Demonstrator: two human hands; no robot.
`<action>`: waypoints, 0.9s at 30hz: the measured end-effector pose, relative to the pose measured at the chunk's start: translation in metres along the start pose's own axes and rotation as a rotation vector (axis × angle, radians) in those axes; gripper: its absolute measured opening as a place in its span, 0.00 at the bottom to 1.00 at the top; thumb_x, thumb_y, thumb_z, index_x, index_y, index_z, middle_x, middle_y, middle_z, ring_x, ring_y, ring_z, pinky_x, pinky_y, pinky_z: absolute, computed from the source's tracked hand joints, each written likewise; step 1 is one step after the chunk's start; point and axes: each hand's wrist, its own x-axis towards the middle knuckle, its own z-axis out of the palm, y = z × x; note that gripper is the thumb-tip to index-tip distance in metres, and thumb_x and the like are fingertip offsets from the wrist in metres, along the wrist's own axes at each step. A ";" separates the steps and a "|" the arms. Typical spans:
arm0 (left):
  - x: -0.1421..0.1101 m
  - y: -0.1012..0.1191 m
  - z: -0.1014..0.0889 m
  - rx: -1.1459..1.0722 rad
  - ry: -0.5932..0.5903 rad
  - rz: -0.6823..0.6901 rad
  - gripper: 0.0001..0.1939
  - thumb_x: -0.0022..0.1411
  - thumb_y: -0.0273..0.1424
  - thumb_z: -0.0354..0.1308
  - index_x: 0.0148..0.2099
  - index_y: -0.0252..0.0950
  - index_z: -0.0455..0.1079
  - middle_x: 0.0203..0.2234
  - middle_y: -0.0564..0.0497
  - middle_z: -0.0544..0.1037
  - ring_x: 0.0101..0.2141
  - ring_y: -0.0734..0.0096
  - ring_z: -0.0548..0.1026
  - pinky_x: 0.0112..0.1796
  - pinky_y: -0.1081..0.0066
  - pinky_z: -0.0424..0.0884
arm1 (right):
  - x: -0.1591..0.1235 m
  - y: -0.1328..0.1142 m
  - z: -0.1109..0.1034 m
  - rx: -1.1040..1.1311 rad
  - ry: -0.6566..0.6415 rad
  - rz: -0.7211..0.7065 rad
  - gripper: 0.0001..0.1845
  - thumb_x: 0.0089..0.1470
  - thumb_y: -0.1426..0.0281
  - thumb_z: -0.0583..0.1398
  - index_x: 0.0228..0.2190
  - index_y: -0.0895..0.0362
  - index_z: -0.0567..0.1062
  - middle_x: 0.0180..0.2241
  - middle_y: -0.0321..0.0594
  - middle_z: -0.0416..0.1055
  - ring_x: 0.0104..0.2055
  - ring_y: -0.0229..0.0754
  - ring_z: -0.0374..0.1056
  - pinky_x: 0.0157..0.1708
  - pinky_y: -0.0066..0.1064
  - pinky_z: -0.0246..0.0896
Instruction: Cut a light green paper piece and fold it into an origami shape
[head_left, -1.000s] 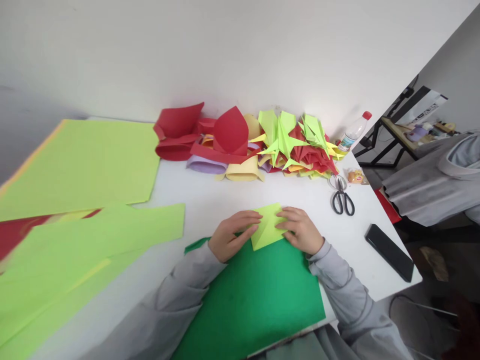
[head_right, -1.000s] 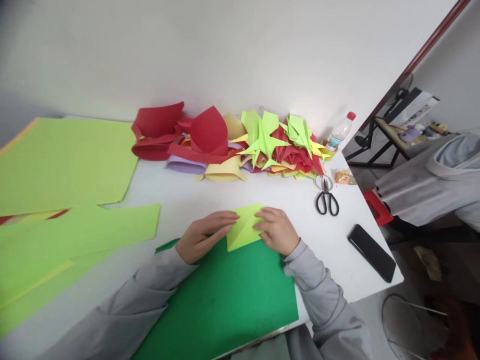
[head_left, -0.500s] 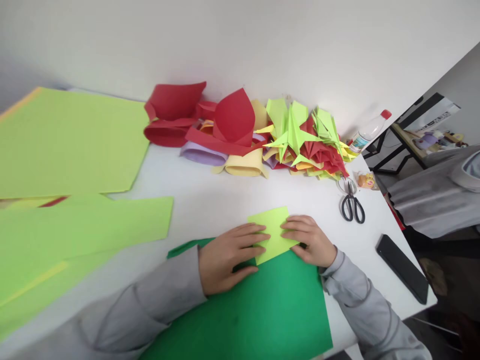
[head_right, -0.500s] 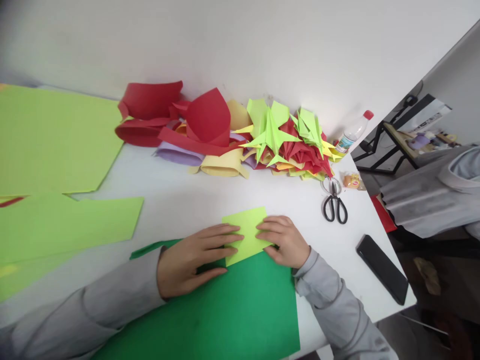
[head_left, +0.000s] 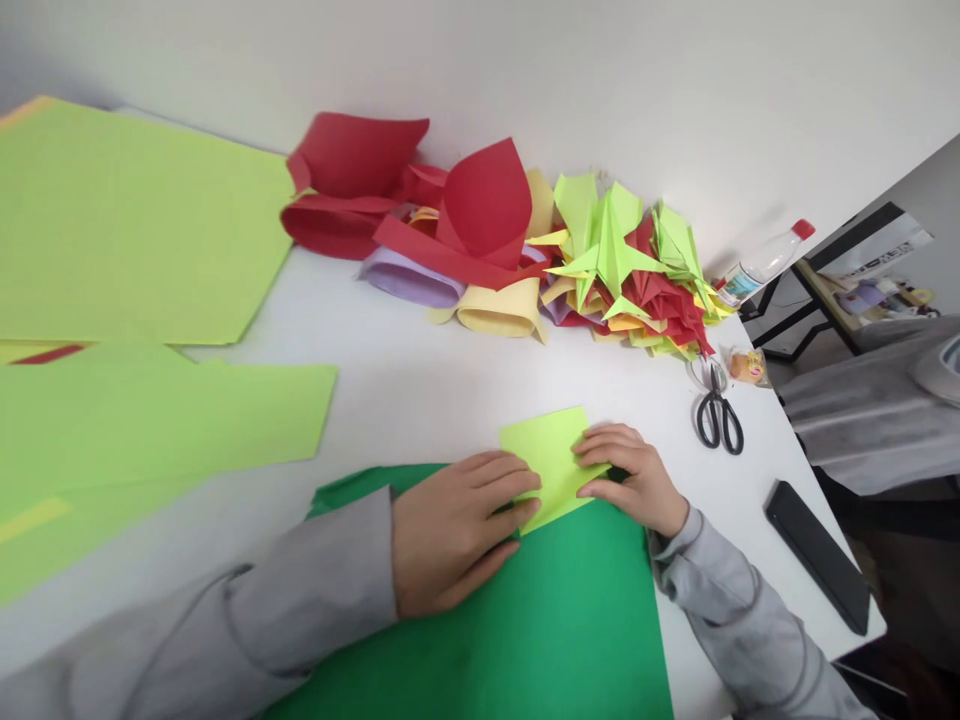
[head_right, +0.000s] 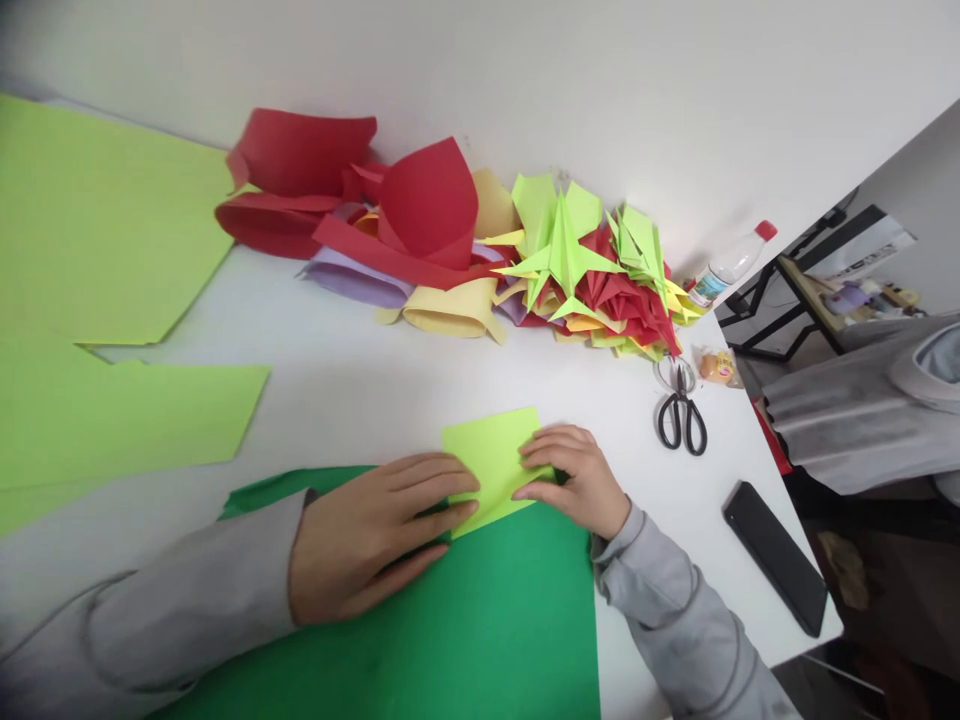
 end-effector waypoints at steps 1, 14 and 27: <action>0.000 0.000 -0.001 -0.019 0.001 -0.002 0.14 0.58 0.26 0.49 0.46 0.35 0.70 0.42 0.40 0.75 0.45 0.54 0.70 0.47 0.53 0.68 | 0.000 0.000 0.000 0.003 0.005 0.011 0.13 0.50 0.57 0.64 0.33 0.54 0.76 0.37 0.44 0.77 0.47 0.46 0.70 0.49 0.42 0.62; -0.007 -0.004 -0.007 -0.144 -0.004 0.003 0.16 0.56 0.28 0.51 0.46 0.40 0.73 0.49 0.41 0.72 0.49 0.52 0.69 0.49 0.52 0.67 | -0.001 0.001 -0.002 -0.048 -0.036 -0.081 0.16 0.49 0.56 0.64 0.34 0.55 0.75 0.39 0.44 0.76 0.49 0.46 0.68 0.50 0.42 0.61; -0.003 -0.006 -0.011 -0.103 -0.097 0.088 0.17 0.58 0.24 0.47 0.47 0.35 0.71 0.50 0.39 0.74 0.51 0.53 0.69 0.49 0.52 0.68 | -0.001 0.005 -0.007 0.015 -0.088 -0.090 0.15 0.47 0.58 0.65 0.33 0.56 0.75 0.41 0.47 0.76 0.50 0.47 0.68 0.52 0.43 0.63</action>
